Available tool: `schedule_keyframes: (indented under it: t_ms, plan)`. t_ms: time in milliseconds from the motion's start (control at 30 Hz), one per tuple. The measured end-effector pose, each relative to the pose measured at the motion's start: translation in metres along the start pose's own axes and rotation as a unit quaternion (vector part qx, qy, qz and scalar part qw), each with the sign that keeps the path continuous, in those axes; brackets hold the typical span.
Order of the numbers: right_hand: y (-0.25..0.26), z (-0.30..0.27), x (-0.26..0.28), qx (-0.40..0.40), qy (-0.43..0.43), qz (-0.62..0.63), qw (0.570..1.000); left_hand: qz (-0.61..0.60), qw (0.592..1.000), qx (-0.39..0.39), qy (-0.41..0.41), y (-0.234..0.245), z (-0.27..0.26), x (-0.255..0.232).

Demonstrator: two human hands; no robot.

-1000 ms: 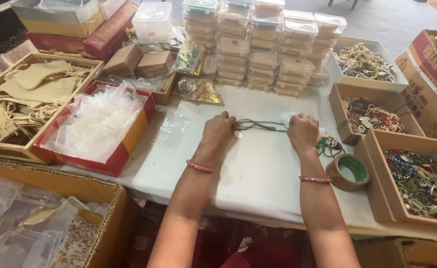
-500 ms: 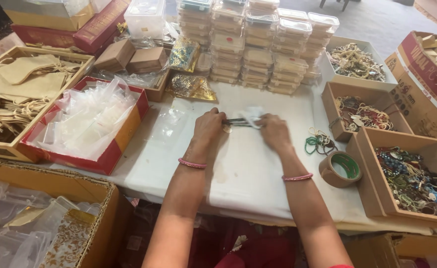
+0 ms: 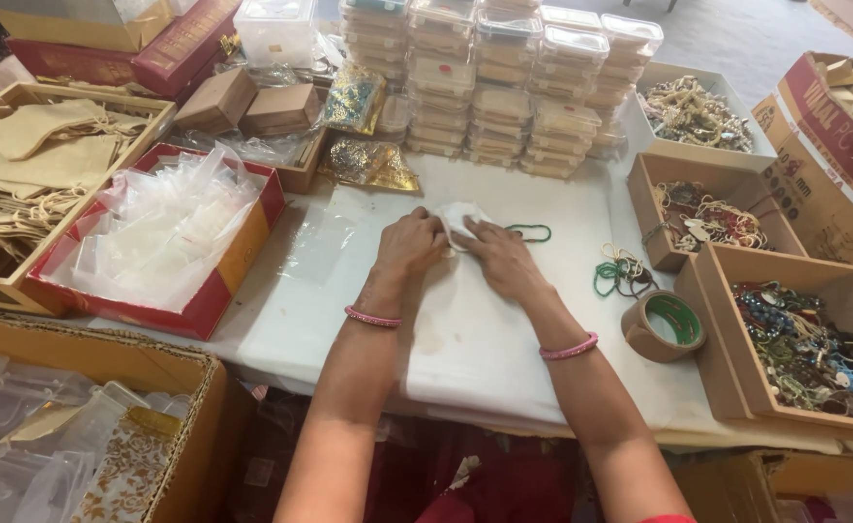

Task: The person wipes a small plastic container with a white cloth, then places it aside. They proceed to pick up several necklaces from a box, wipe each one with the cloth, and place them into small plastic bags.

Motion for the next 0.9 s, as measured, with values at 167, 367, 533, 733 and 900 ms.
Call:
schedule_keyframes:
  t_ms: [167,367,533,733,900]
  plan:
    - [-0.003,-0.018,-0.083,0.006,-0.144,-0.088,0.986,-0.003,0.999,-0.018,0.029,-0.014,0.007,0.018]
    - [0.015,-0.036,-0.116,0.031,-0.322,-0.227,0.919,0.004,0.997,-0.01,0.074,-0.01,0.005,0.015]
    - [0.019,-0.01,-0.041,-0.119,-0.093,-0.214,0.965,0.022,0.996,0.013,0.086,-0.014,0.003,0.014]
    - [0.028,-0.004,-0.001,-0.082,-0.032,-0.126,0.988,-0.032,0.992,-0.021,0.12,-0.017,0.003,0.018]
    - [0.032,-0.024,-0.083,0.078,-0.264,-0.306,0.911,0.0,0.992,-0.048,0.114,-0.012,-0.004,0.008]
Point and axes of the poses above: each hand's wrist, its own z-axis towards the middle knuckle, its own y-axis out of the back of the hand, x = y × z, the point moved 8 cm from there along z, towards the middle knuckle, and after that the axes turned 4 degrees about -x, right-handed, at the moved point
